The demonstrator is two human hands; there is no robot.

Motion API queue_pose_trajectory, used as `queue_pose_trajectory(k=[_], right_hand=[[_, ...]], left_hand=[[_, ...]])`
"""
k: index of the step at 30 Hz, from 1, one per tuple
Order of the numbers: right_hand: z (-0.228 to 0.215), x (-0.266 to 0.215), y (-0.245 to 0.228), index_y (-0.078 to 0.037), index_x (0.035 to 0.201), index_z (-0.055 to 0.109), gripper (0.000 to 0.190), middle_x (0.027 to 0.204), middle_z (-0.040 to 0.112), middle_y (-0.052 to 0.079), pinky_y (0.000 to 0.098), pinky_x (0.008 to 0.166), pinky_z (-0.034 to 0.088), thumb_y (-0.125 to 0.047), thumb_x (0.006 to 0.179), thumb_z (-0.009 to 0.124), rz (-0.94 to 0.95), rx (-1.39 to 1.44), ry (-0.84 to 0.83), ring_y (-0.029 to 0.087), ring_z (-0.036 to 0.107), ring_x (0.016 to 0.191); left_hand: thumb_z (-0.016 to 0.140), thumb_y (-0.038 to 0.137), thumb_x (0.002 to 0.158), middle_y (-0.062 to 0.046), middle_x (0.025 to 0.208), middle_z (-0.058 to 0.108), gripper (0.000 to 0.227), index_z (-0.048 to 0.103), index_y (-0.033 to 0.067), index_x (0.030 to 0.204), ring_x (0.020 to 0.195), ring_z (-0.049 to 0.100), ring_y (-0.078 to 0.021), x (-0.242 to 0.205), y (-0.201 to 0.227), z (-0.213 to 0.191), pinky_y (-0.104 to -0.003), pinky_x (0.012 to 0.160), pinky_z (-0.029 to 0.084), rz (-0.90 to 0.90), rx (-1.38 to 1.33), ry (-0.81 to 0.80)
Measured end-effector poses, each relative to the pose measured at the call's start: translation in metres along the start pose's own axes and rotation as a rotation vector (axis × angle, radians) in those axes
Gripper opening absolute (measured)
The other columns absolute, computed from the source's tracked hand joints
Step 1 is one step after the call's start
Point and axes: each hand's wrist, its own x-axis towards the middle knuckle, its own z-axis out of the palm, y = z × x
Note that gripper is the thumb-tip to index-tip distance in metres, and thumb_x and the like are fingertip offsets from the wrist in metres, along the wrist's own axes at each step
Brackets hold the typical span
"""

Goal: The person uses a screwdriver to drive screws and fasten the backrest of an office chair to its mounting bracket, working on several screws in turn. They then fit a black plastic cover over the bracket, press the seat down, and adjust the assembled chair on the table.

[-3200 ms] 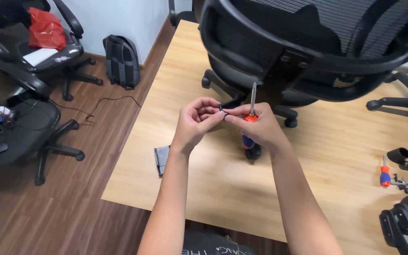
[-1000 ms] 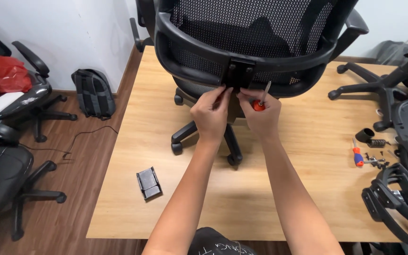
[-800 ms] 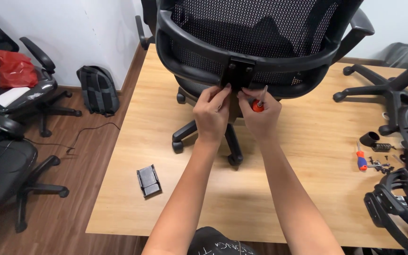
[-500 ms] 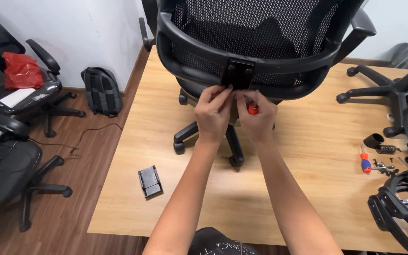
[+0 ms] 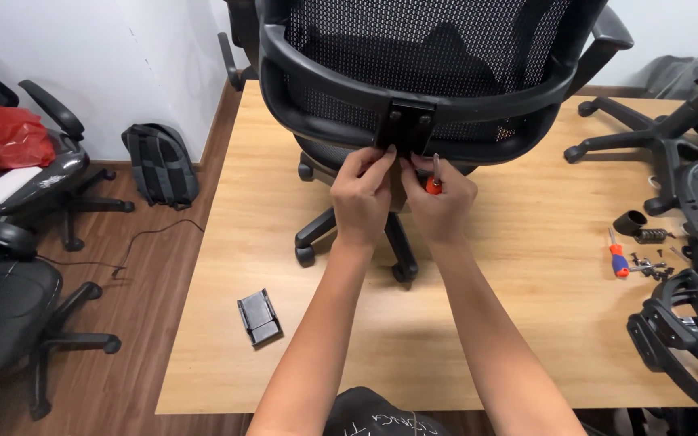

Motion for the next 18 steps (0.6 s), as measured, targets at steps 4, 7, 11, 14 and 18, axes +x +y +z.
queue_pose_trajectory(k=[4, 7, 11, 14, 18], right_hand=[[0.005, 0.001, -0.007, 0.001, 0.096, 0.074, 0.014, 0.083, 0.073, 0.008, 0.0242, 0.06, 0.047, -0.005, 0.09, 0.085, -0.079, -0.073, 0.055, 0.007, 0.06, 0.065], [0.009, 0.001, -0.015, 0.001, 0.096, 0.074, 0.013, 0.084, 0.074, 0.009, 0.0247, 0.06, 0.047, -0.004, 0.091, 0.085, -0.063, -0.08, 0.091, 0.009, 0.06, 0.065], [0.018, -0.008, -0.009, 0.001, 0.101, 0.075, 0.009, 0.08, 0.072, 0.006, 0.0237, 0.061, 0.046, -0.004, 0.096, 0.079, 0.023, -0.021, 0.114, 0.009, 0.058, 0.064], [0.022, -0.013, -0.003, 0.001, 0.102, 0.075, 0.008, 0.077, 0.071, 0.005, 0.0229, 0.063, 0.047, -0.004, 0.097, 0.078, 0.074, 0.002, 0.132, 0.008, 0.059, 0.064], [0.021, -0.013, -0.011, 0.002, 0.101, 0.075, 0.01, 0.084, 0.074, 0.008, 0.0221, 0.067, 0.051, -0.003, 0.094, 0.08, 0.07, 0.028, 0.158, 0.008, 0.063, 0.071]], left_hand=[[0.075, -0.005, 0.088, -0.009, 0.102, 0.069, 0.024, 0.078, 0.0054, 0.109, 0.085, 0.072, -0.0211, 0.004, 0.0, -0.002, -0.028, 0.076, 0.062, 0.011, -0.014, 0.007], [0.079, 0.0, 0.089, -0.009, 0.101, 0.069, 0.022, 0.077, 0.0065, 0.11, 0.083, 0.072, -0.0218, 0.004, -0.003, -0.004, -0.029, 0.078, 0.062, 0.006, -0.056, 0.003], [0.08, 0.003, 0.087, -0.012, 0.095, 0.073, 0.016, 0.075, 0.0023, 0.102, 0.084, 0.073, -0.0256, 0.008, -0.007, -0.006, -0.031, 0.075, 0.06, 0.008, -0.037, 0.065], [0.081, 0.004, 0.088, -0.012, 0.09, 0.074, 0.013, 0.073, -0.0001, 0.098, 0.082, 0.073, -0.0251, 0.01, -0.009, -0.008, -0.032, 0.073, 0.06, 0.004, -0.06, 0.038], [0.081, 0.001, 0.087, -0.013, 0.084, 0.072, 0.01, 0.074, -0.0002, 0.095, 0.076, 0.071, -0.0256, 0.01, -0.009, -0.01, -0.033, 0.067, 0.058, -0.012, -0.078, -0.011]])
